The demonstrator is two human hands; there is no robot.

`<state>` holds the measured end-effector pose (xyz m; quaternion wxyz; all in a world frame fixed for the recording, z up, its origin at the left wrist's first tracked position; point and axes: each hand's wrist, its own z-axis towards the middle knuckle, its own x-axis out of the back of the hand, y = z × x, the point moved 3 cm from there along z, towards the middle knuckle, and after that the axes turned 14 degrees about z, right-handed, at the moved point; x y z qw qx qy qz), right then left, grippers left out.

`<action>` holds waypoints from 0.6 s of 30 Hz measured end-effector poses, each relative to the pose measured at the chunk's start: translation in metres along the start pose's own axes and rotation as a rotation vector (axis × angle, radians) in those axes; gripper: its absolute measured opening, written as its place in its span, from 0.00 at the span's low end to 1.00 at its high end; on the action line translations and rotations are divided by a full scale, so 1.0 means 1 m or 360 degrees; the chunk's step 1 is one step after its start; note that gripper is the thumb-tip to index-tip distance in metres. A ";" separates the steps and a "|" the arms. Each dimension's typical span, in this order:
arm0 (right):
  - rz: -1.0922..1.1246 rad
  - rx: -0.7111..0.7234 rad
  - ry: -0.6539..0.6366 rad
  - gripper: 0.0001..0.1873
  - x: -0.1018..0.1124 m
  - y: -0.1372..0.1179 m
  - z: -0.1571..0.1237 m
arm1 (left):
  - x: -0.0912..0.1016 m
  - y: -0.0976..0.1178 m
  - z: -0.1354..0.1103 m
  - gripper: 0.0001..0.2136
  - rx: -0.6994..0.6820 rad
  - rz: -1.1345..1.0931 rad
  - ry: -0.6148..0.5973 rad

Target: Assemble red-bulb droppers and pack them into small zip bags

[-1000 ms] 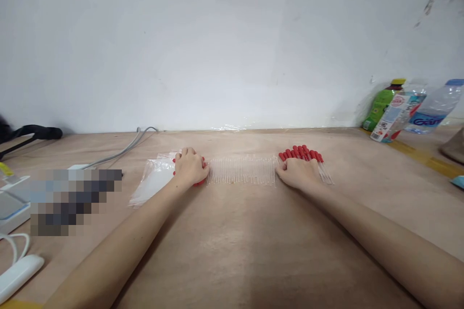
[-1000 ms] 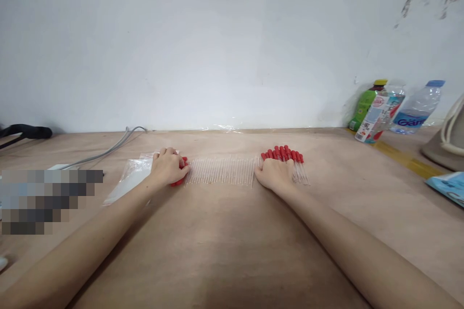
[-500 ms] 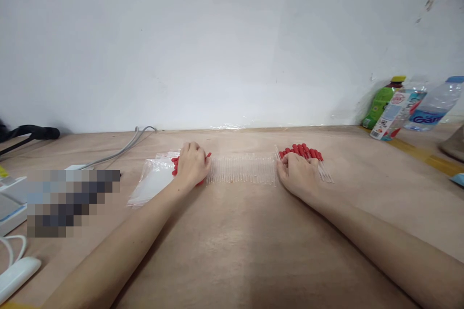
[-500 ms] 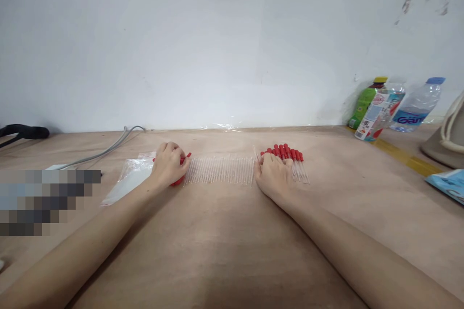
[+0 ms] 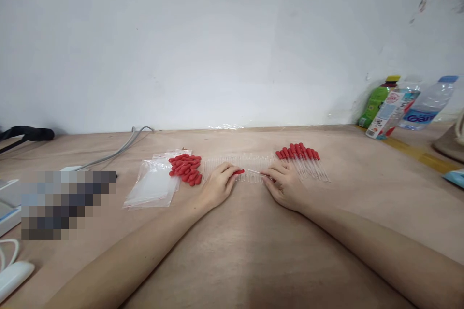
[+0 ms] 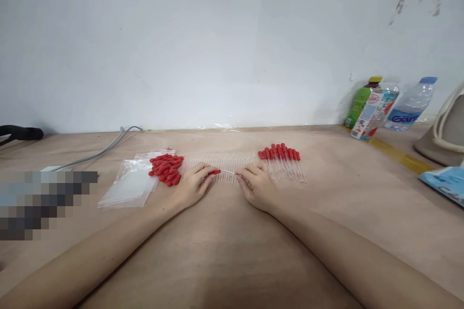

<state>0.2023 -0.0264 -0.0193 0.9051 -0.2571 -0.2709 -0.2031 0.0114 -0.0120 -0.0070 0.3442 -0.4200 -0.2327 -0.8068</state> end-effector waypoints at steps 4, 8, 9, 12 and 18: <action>-0.0005 -0.0002 -0.0023 0.11 -0.003 -0.004 0.002 | 0.004 0.005 0.001 0.09 -0.0016 -0.0089 0.0023; 0.0004 -0.0006 -0.0069 0.11 -0.004 -0.004 0.002 | 0.004 0.009 0.000 0.08 0.0071 -0.0139 0.0023; 0.0016 -0.0002 -0.0073 0.11 -0.004 -0.004 0.002 | 0.004 0.009 0.000 0.07 0.0104 -0.0158 0.0017; 0.0062 0.0006 -0.0085 0.11 -0.003 -0.004 0.002 | 0.001 0.008 0.000 0.06 0.0202 -0.0247 -0.0016; 0.0154 0.0004 -0.0158 0.11 -0.003 -0.004 0.003 | 0.000 0.005 -0.001 0.07 0.0288 -0.0412 -0.0139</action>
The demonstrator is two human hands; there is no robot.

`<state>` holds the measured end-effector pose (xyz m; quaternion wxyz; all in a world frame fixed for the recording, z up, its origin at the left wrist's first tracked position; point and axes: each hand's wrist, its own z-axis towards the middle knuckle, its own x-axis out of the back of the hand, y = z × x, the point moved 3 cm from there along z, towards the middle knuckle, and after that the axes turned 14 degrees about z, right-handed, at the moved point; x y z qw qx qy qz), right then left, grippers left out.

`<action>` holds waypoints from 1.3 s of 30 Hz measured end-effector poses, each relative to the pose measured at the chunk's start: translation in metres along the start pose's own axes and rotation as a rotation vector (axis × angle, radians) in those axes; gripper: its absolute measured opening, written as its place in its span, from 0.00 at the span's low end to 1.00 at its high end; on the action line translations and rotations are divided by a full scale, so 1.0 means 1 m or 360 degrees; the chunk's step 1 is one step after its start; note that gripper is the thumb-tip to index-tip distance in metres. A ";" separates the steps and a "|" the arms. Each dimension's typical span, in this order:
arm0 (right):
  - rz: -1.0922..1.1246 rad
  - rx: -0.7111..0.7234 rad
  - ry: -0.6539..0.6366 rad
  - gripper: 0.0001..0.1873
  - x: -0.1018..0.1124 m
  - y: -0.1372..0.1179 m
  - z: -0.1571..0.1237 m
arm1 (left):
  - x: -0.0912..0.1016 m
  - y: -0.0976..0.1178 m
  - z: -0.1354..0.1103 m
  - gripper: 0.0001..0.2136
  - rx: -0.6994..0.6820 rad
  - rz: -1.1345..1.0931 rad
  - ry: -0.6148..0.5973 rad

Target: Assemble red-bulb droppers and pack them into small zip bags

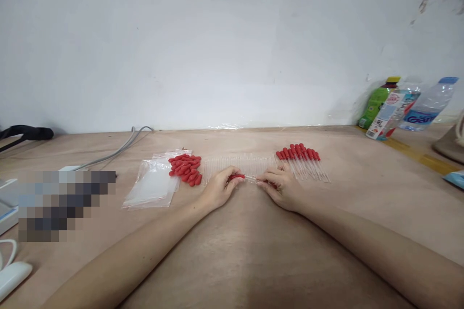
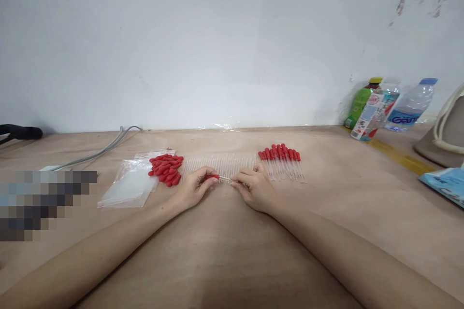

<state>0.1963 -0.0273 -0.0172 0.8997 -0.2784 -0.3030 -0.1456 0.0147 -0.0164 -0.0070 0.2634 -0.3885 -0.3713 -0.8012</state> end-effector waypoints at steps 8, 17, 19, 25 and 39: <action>-0.0087 -0.0006 -0.0161 0.12 0.004 0.000 0.002 | 0.000 0.005 -0.005 0.08 -0.0144 0.0006 -0.0103; -0.0219 0.0047 -0.0139 0.14 0.001 -0.009 0.002 | -0.005 0.002 -0.005 0.07 -0.0181 0.0049 -0.0130; -0.0238 0.0053 -0.0155 0.14 -0.002 -0.010 0.002 | -0.005 0.003 -0.006 0.07 -0.0199 0.0066 -0.0136; -0.0286 0.0017 -0.0204 0.16 -0.010 -0.010 0.004 | -0.007 0.003 -0.007 0.08 -0.0241 0.0133 -0.0141; -0.0211 -0.0232 -0.0577 0.18 -0.009 -0.014 0.015 | -0.004 0.004 -0.005 0.07 -0.0249 0.0128 -0.0059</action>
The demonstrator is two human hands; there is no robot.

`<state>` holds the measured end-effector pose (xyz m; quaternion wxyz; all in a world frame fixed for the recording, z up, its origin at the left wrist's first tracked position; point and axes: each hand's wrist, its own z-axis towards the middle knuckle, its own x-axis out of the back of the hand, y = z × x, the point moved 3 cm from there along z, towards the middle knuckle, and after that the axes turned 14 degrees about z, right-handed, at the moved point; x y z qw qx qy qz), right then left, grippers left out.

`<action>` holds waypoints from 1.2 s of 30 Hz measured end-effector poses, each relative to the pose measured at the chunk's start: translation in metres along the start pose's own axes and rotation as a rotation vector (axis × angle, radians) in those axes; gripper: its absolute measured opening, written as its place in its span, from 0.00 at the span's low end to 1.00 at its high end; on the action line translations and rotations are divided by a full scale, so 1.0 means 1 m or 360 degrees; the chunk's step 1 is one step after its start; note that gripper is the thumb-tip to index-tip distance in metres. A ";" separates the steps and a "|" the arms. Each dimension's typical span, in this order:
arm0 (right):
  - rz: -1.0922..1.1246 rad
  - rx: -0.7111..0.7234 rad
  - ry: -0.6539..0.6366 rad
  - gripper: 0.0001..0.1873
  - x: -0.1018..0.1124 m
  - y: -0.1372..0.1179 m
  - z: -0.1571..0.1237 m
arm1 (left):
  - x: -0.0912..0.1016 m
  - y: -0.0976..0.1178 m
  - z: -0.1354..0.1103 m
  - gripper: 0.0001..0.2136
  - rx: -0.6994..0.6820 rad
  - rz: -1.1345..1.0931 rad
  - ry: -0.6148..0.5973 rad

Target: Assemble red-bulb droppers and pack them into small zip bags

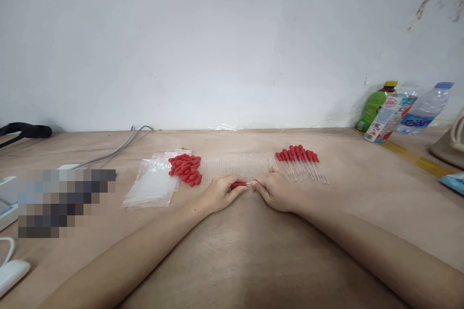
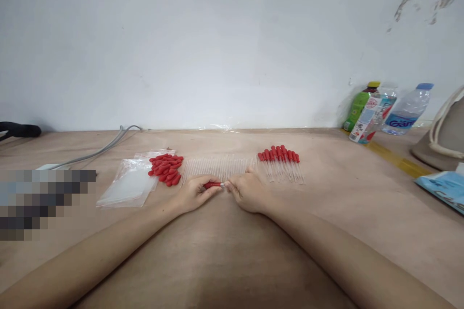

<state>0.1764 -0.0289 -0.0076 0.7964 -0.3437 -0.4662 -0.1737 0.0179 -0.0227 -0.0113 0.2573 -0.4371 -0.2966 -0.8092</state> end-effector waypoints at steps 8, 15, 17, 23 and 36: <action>0.0109 -0.0192 0.0066 0.11 0.035 0.008 -0.001 | 0.007 -0.001 -0.001 0.15 0.0000 0.0146 0.0221; -0.0139 -0.1172 0.0527 0.18 0.066 0.079 -0.017 | 0.005 -0.002 -0.002 0.15 0.0000 0.0162 0.0154; -0.0223 -0.1343 0.0560 0.18 0.065 0.089 -0.022 | 0.005 -0.002 -0.001 0.11 0.0007 0.0154 0.0115; -0.0322 -0.1437 0.0485 0.16 0.061 0.091 -0.025 | 0.003 -0.006 -0.001 0.05 0.0029 0.0220 0.0124; -0.0362 -0.1278 0.0408 0.17 0.036 0.069 -0.003 | 0.010 -0.008 0.003 0.06 0.0216 0.0508 0.0207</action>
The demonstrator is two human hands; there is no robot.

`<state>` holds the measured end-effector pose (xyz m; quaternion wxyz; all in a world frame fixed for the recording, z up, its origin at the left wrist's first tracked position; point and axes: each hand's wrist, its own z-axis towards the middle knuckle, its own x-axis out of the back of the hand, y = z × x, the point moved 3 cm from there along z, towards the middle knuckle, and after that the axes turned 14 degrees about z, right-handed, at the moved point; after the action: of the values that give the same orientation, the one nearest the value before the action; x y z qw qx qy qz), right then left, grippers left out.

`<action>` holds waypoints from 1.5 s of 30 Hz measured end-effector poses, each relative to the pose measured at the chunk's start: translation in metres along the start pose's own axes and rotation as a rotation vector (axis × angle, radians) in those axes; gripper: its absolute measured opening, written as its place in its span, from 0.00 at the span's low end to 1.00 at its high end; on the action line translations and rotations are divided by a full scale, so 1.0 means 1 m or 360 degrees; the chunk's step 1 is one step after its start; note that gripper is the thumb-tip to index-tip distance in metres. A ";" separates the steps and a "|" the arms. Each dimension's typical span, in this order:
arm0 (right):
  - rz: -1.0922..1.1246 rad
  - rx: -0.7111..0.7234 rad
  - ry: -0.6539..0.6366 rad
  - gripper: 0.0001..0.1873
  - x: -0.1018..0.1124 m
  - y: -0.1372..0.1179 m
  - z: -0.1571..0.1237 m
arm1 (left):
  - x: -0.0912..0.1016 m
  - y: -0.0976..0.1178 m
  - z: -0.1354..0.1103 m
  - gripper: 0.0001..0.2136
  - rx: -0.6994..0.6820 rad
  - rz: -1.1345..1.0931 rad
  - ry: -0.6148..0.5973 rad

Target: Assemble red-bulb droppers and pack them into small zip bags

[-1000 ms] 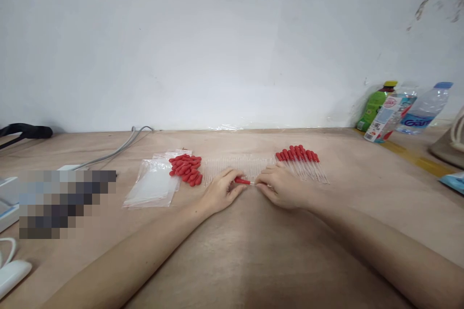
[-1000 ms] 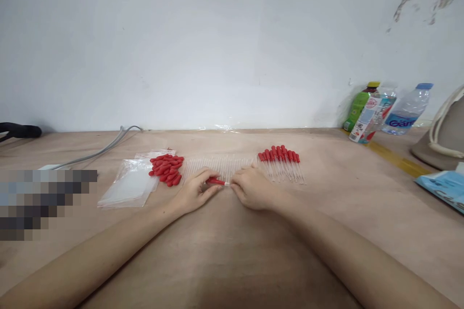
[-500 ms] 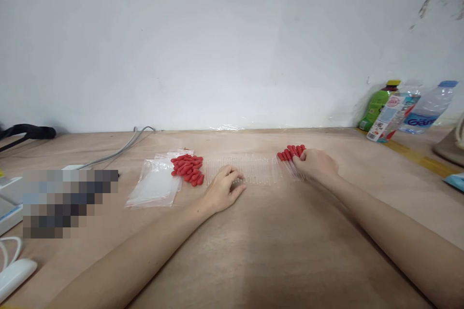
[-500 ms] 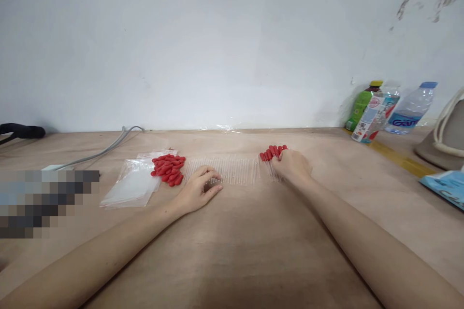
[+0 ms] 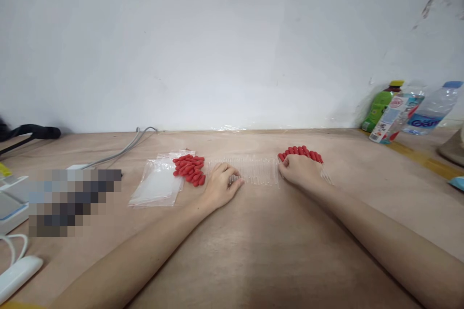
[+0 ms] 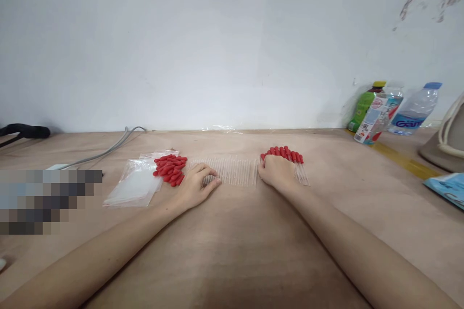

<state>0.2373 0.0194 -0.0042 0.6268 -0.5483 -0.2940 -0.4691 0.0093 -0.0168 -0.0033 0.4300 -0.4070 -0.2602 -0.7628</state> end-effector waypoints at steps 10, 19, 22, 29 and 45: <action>-0.0031 0.0081 -0.0065 0.14 -0.007 -0.009 0.010 | 0.039 -0.093 0.038 0.10 0.0569 0.0505 -0.0091; -0.0055 0.0407 0.0328 0.13 -0.002 -0.009 -0.020 | 0.045 -0.171 0.031 0.12 0.0962 0.0556 -0.0616; -0.0071 0.0624 0.0482 0.13 -0.009 0.000 -0.030 | 0.040 -0.173 0.029 0.11 0.0968 0.0555 -0.0677; 0.0310 0.0873 0.0436 0.11 -0.022 0.016 -0.033 | 0.037 -0.174 0.026 0.10 0.1000 0.0575 -0.0618; 0.0587 0.1037 0.0352 0.09 -0.010 -0.007 -0.045 | 0.020 -0.023 0.020 0.11 0.0034 -0.0074 0.0119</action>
<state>0.2205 -0.0206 -0.0204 0.8697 -0.3103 -0.2547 -0.2870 -0.0088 0.0008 0.0232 0.4257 -0.3675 -0.2615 -0.7844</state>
